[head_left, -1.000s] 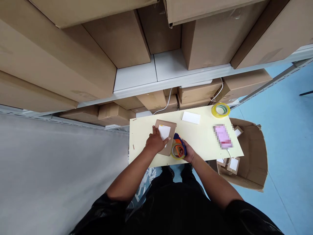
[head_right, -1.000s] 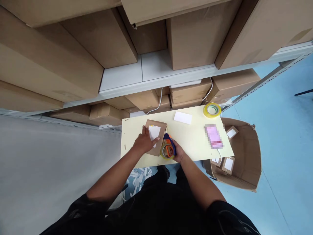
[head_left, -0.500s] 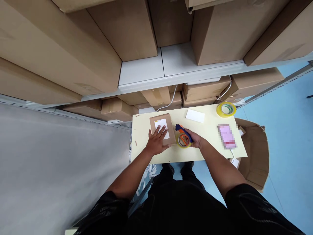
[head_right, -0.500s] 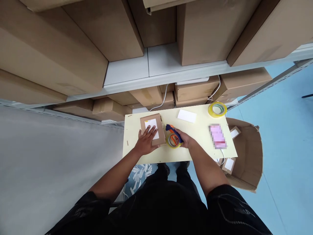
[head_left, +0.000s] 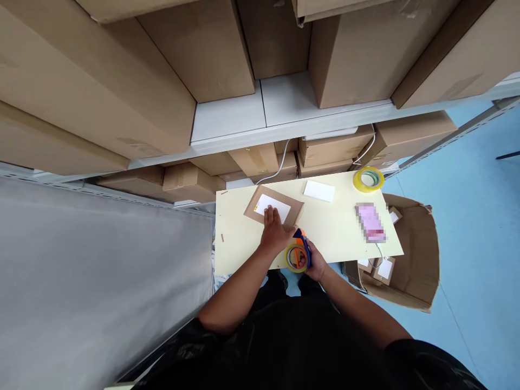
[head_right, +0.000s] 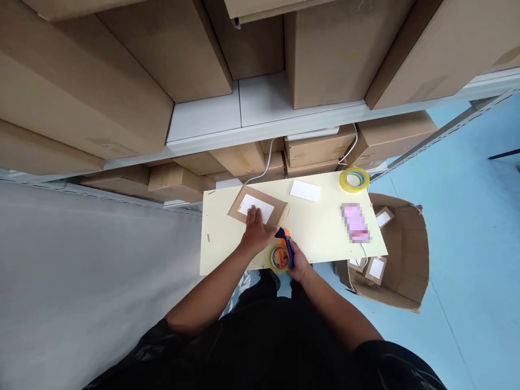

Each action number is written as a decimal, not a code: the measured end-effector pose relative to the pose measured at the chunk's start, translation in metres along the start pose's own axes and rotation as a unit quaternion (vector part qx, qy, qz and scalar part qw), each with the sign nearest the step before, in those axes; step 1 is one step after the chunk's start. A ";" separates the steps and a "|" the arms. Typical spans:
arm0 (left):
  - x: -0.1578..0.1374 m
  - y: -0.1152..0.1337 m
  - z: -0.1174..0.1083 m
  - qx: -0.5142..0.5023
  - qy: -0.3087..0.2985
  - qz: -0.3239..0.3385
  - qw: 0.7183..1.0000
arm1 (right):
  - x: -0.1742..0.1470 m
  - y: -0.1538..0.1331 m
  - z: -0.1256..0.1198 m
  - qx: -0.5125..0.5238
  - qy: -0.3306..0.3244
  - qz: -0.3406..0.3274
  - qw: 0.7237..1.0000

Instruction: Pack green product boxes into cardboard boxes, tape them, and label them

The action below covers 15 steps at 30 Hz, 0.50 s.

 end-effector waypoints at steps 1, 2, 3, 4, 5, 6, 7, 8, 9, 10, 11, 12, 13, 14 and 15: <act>-0.006 -0.005 -0.003 0.006 -0.014 0.026 1.000 | 0.000 -0.009 0.000 -0.002 0.006 0.006 1.000; -0.010 -0.011 -0.008 0.021 -0.028 0.051 0.998 | -0.001 -0.018 -0.001 -0.009 0.010 0.016 1.000; -0.012 -0.018 -0.015 0.046 -0.045 0.077 0.995 | -0.002 -0.027 -0.002 -0.019 0.010 0.029 0.999; -0.010 -0.025 -0.022 0.076 -0.063 0.104 0.990 | -0.004 -0.035 -0.004 -0.032 0.009 0.043 0.999; -0.003 -0.031 -0.030 0.106 -0.082 0.136 0.982 | -0.006 -0.044 -0.005 -0.045 0.007 0.054 0.997; 0.007 -0.037 -0.039 0.134 -0.101 0.171 0.971 | -0.007 -0.054 -0.005 -0.059 0.008 0.061 0.996; 0.020 -0.041 -0.047 0.154 -0.117 0.207 0.959 | -0.008 -0.064 -0.004 -0.071 0.010 0.066 0.995; 0.035 -0.045 -0.055 0.168 -0.130 0.246 0.946 | -0.007 -0.075 -0.002 -0.083 0.013 0.065 0.994; 0.050 -0.048 -0.062 0.179 -0.133 0.277 0.935 | -0.006 -0.085 0.001 -0.096 0.017 0.065 0.993; 0.066 -0.051 -0.068 0.190 -0.130 0.287 0.930 | -0.005 -0.095 0.005 -0.110 0.019 0.064 0.992; 0.079 -0.054 -0.072 0.198 -0.133 0.281 0.929 | -0.003 -0.104 0.008 -0.123 0.020 0.063 0.990; 0.088 -0.057 -0.073 0.203 -0.140 0.270 0.931 | 0.000 -0.112 0.012 -0.136 0.021 0.064 0.988; 0.094 -0.059 -0.073 0.207 -0.143 0.253 0.934 | 0.002 -0.119 0.014 -0.146 0.020 0.063 0.987; 0.096 -0.060 -0.072 0.209 -0.144 0.234 0.939 | 0.005 -0.125 0.016 -0.153 0.020 0.060 0.986; 0.094 -0.060 -0.070 0.211 -0.141 0.212 0.944 | 0.007 -0.130 0.017 -0.159 0.018 0.054 0.986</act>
Point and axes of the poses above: each hand's wrist, its own x-axis towards the middle knuckle, its own z-axis out of the palm, y = z × x, the point moved 3 cm from there along x, towards the middle knuckle, and after that the axes turned 9 degrees about y, right-handed, at the moved point
